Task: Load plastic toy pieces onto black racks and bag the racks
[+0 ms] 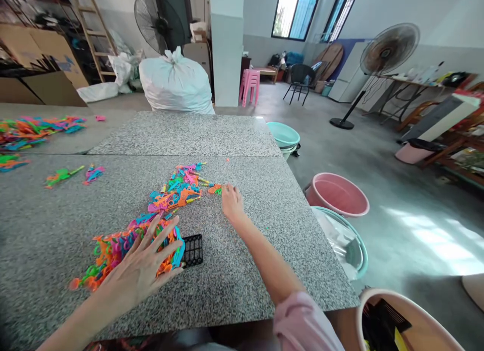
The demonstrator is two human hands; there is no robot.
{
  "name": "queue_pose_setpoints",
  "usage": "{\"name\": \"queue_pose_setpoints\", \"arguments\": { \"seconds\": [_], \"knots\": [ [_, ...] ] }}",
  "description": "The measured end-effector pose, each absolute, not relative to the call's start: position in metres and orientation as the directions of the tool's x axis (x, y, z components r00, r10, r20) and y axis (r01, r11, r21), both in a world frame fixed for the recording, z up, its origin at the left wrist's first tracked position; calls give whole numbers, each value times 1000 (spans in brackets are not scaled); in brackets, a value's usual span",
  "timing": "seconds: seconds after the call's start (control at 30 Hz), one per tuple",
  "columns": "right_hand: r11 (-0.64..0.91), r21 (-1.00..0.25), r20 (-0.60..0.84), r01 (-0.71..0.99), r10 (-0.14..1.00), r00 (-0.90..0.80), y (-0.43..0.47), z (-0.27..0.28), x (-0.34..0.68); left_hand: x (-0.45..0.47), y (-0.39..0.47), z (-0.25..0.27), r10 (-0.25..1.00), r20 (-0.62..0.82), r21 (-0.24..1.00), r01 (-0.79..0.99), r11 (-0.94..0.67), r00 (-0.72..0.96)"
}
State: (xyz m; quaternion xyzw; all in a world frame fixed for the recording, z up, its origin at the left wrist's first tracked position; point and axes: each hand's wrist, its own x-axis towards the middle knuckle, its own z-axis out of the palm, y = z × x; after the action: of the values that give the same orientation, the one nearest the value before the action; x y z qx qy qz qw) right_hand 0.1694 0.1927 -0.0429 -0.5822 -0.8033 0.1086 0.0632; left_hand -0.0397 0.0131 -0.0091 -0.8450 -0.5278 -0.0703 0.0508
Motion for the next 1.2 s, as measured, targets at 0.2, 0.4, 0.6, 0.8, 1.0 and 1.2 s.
{"name": "queue_pose_setpoints", "arguments": {
  "seconds": [0.2,0.4,0.6,0.8,1.0,1.2],
  "knots": [
    [468,-55,-161,882,868,-470,196,-54,153,-42,10,-7,879,179,-24,895,-446,443],
    [593,-61,-201,803,781,-592,175,-55,157,-38,8,-4,896,144,-11,906,-423,420],
    [864,7,-125,503,500,-857,220,-58,151,-41,11,-3,896,122,-10,903,-429,427],
    [571,-518,-12,637,740,-673,205,-79,192,-40,10,-2,906,113,26,910,-413,408],
    [158,-820,-137,550,880,-456,152,-101,201,-41,11,-1,910,100,55,911,-409,403],
    [297,-806,14,512,874,-486,125,-94,170,-43,11,5,894,82,58,894,-445,440]
  ]
}}
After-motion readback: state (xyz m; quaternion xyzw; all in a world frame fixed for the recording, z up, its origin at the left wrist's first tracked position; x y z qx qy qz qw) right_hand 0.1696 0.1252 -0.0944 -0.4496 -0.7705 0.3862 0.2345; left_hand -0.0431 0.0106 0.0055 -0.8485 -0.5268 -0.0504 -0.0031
